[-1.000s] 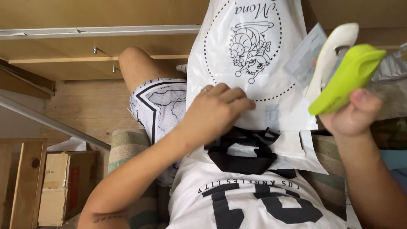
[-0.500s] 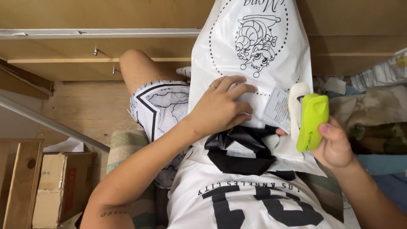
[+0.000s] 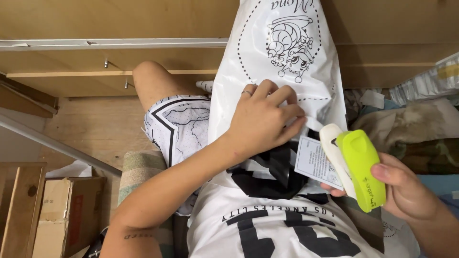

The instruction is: The person sits on the floor and staples small white paper slips onto the handles of white plastic shopping bags using a green handheld stapler. They repeatedly pick up bags and slips, align them, and staple them together.

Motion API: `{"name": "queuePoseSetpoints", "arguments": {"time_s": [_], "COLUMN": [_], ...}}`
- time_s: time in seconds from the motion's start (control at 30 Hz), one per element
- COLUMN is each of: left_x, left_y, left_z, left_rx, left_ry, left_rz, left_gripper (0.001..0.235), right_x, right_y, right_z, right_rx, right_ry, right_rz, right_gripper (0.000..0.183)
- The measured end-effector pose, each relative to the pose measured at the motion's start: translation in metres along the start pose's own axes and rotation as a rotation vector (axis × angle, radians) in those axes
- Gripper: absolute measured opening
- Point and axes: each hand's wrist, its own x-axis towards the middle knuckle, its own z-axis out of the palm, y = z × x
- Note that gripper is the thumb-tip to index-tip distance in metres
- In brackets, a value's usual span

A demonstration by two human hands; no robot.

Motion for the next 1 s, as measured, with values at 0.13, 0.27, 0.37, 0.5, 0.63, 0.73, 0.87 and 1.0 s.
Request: {"name": "queuePoseSetpoints", "arguments": {"time_s": [0.13,0.27,0.37,0.5,0.63,0.73,0.87,1.0], "left_x": [0.015,0.021,0.023,0.025,0.026,0.027,0.028,0.022], "left_y": [0.017,0.031,0.038,0.041,0.04,0.042,0.041,0.037], "left_z": [-0.013,-0.022,-0.026,-0.03,-0.033,-0.034,-0.037,-0.041], "left_rx": [0.037,0.048,0.041,0.065,0.042,0.014,-0.028,-0.019], "left_ry": [0.07,0.081,0.092,0.06,0.009,-0.01,-0.028,-0.024], "left_rz": [0.031,0.059,0.058,0.029,-0.013,-0.019,-0.02,-0.032], "left_gripper": [0.025,0.027,0.027,0.028,0.03,0.029,0.031,0.027], "right_x": [-0.009,0.011,0.024,0.02,0.023,0.019,0.022,0.029], "right_y": [0.001,-0.029,-0.045,-0.022,-0.026,-0.012,0.001,0.003], "right_z": [0.012,0.09,0.14,0.129,0.143,0.13,0.12,0.119], "right_rx": [0.287,0.195,0.121,0.18,0.218,0.248,0.294,0.303], "right_ry": [0.022,0.567,0.974,0.89,0.917,0.967,0.76,0.811], "right_rz": [-0.083,0.003,0.233,0.157,0.161,0.227,0.029,-0.022], "right_gripper": [0.063,0.062,0.072,0.07,0.062,0.061,0.059,0.065]}}
